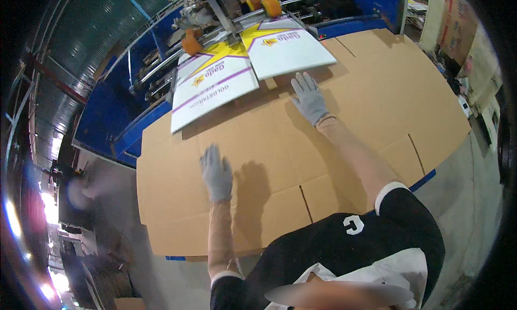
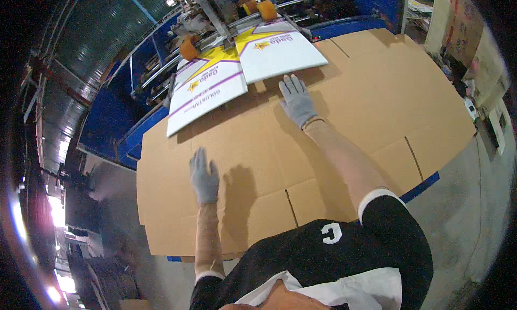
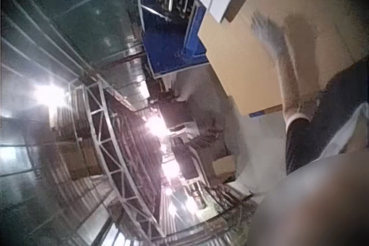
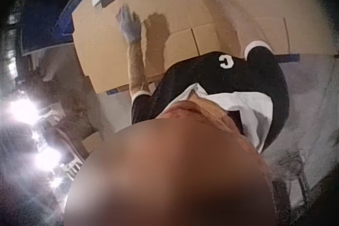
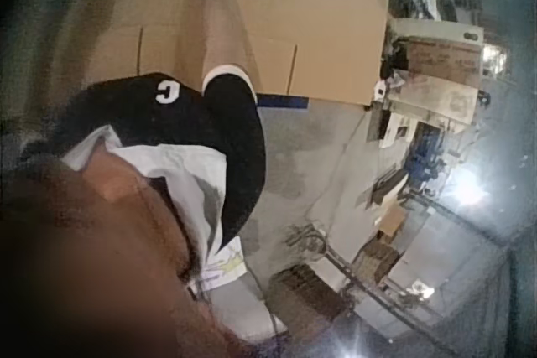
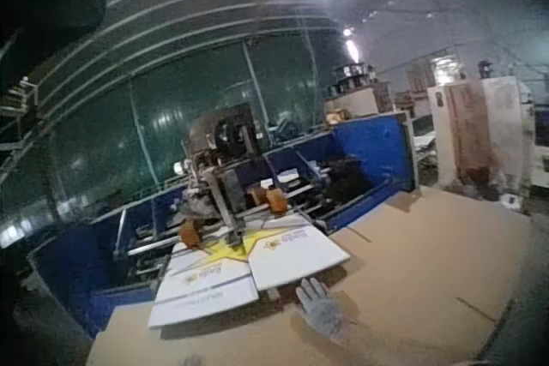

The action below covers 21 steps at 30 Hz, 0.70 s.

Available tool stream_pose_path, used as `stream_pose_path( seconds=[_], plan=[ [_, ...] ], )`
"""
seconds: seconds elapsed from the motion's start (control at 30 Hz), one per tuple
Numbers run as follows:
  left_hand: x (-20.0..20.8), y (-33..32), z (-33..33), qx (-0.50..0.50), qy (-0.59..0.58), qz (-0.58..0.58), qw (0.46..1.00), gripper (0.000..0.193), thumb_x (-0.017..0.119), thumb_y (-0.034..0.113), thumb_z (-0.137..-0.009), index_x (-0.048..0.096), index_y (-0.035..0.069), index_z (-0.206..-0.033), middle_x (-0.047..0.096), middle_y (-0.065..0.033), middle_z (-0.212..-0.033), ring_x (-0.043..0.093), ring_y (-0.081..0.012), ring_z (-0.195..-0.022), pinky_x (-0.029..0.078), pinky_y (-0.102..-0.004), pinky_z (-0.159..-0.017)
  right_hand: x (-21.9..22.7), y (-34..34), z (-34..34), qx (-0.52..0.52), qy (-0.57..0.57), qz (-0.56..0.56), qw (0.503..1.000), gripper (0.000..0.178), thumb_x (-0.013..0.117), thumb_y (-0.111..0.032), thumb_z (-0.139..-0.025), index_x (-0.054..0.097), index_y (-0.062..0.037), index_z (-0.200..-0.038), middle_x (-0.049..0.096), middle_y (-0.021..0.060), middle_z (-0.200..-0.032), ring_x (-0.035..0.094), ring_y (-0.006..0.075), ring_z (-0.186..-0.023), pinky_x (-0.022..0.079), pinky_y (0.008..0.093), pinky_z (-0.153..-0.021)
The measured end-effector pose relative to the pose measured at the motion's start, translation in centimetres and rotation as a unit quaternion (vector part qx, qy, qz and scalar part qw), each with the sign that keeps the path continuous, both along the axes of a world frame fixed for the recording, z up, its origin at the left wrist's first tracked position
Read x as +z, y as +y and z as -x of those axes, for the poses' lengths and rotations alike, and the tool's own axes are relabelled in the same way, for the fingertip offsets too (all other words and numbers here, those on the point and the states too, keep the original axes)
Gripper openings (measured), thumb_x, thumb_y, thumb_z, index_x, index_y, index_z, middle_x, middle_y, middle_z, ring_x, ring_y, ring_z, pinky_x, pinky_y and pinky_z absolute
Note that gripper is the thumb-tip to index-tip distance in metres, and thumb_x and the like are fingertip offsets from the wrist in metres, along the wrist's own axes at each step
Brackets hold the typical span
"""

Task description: The person repeatedly picks up flat cardboard sheets and branded inserts, aligns them on a blue work surface, and stacks the assembled units. The person occasionally walks to a nearby conveyor to retrieve more inserts and returns to continue stacking.

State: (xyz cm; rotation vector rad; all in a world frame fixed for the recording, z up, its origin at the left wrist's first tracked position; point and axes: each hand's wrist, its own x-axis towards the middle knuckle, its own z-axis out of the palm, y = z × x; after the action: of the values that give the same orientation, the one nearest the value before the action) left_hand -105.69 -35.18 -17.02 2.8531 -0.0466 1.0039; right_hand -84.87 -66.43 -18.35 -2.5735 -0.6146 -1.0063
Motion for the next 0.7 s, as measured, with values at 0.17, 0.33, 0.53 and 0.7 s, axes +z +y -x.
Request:
stream_pose_path(
  seconds=[0.17, 0.33, 0.53, 0.7],
  plan=[
    [-4.2, 6.5, 12.3, 0.384, 0.006, 0.116, 0.916, 0.057, 0.061, 0.030, -0.085, 0.049, -0.004, -0.129, 0.050, -0.0246, -0.132, 0.048, -0.0372, -0.123, 0.040, -0.0417, -0.102, -1.1, -4.2, 6.3, 0.021, 0.074, -0.013, 0.997, 0.043, 0.064, -0.028, -0.082, 0.059, -0.0049, -0.118, 0.041, 0.0178, -0.142, 0.034, 0.0371, -0.134, 0.030, 0.0460, -0.109],
    [-4.8, 10.6, 20.7, 0.626, 0.100, 0.259, 0.729, 0.069, 0.061, 0.045, -0.083, 0.049, -0.005, -0.129, 0.048, -0.0243, -0.133, 0.048, -0.0369, -0.122, 0.042, -0.0460, -0.097, -0.8, -5.9, 11.8, 0.037, 0.126, -0.001, 0.991, 0.035, 0.064, -0.026, -0.082, 0.062, -0.0088, -0.112, 0.045, 0.0171, -0.139, 0.035, 0.0380, -0.132, 0.034, 0.0481, -0.105],
    [-3.8, 13.0, 21.1, 0.661, 0.099, 0.317, 0.673, 0.064, 0.058, 0.047, -0.083, 0.053, -0.003, -0.123, 0.056, -0.0247, -0.121, 0.058, -0.0375, -0.107, 0.047, -0.0469, -0.090, -0.1, -6.5, 14.7, 0.036, 0.154, -0.019, 0.987, 0.030, 0.064, -0.025, -0.081, 0.064, -0.0102, -0.108, 0.049, 0.0159, -0.135, 0.039, 0.0381, -0.129, 0.037, 0.0485, -0.102],
    [-4.5, 17.1, 24.8, 0.247, -0.380, 0.679, 0.578, 0.037, 0.055, 0.017, -0.088, 0.054, -0.004, -0.119, 0.059, -0.0171, -0.113, 0.059, -0.0301, -0.097, 0.050, -0.0428, -0.084, 0.3, -6.6, 15.2, 0.052, 0.162, -0.048, 0.984, 0.028, 0.065, -0.024, -0.080, 0.065, -0.0087, -0.103, 0.052, 0.0165, -0.131, 0.044, 0.0387, -0.125, 0.039, 0.0475, -0.101]
  ],
)
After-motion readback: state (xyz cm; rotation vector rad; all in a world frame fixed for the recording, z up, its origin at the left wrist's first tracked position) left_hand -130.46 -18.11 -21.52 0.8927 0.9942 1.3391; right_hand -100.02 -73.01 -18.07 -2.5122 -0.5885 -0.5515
